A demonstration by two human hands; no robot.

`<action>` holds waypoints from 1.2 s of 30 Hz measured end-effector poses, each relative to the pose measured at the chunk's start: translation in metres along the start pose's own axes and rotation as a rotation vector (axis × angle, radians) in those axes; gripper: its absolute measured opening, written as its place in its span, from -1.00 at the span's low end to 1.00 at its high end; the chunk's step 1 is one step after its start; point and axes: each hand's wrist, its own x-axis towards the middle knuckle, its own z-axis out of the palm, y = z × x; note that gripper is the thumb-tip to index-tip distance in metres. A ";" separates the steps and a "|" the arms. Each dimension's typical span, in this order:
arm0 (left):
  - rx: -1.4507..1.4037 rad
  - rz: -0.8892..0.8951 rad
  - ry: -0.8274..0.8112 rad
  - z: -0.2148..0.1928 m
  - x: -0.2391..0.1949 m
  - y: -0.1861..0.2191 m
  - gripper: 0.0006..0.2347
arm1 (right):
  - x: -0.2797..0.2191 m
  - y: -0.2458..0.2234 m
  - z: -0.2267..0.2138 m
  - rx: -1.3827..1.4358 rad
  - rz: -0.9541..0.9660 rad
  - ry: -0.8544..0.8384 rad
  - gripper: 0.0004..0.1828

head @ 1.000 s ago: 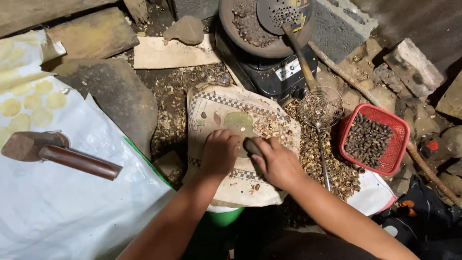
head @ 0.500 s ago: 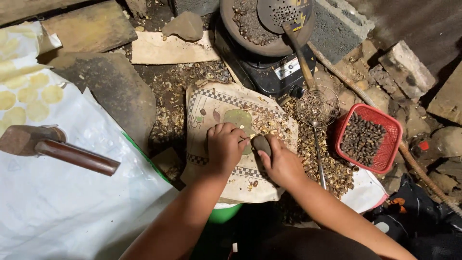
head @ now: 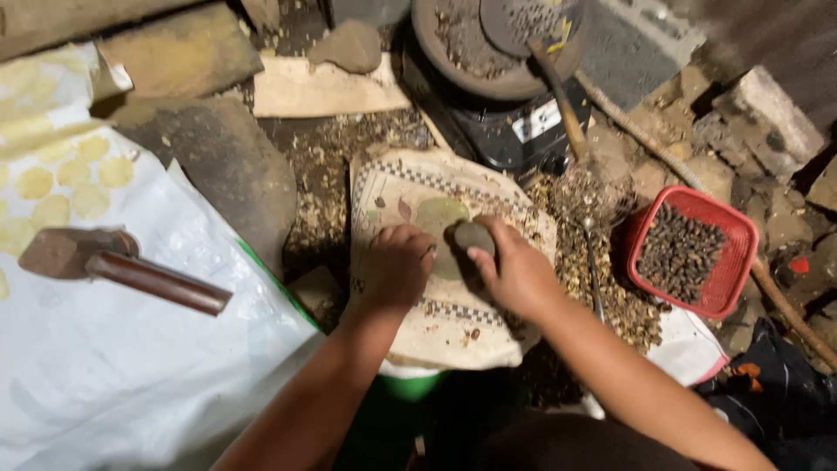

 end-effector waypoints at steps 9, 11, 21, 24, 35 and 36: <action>-0.080 -0.055 0.128 0.012 0.006 0.005 -0.82 | 0.000 -0.022 -0.026 -0.011 0.121 -0.185 -0.49; -0.110 -0.076 0.138 0.014 0.009 0.012 -0.85 | -0.005 -0.018 -0.027 -0.057 0.088 -0.203 -0.46; -0.053 -0.033 0.090 -0.009 -0.003 0.008 -0.68 | -0.046 -0.011 0.020 -0.385 -0.159 0.056 -0.56; -0.039 -0.044 0.127 -0.002 -0.001 -0.004 -0.73 | -0.029 -0.030 -0.025 -0.200 -0.002 -0.122 -0.55; -0.139 -0.113 0.041 -0.007 -0.001 -0.006 -0.76 | 0.014 -0.027 -0.018 -0.096 -0.087 -0.015 -0.51; -0.140 -0.110 0.050 -0.007 0.000 -0.006 -0.79 | 0.016 -0.027 -0.021 -0.064 -0.014 -0.060 -0.48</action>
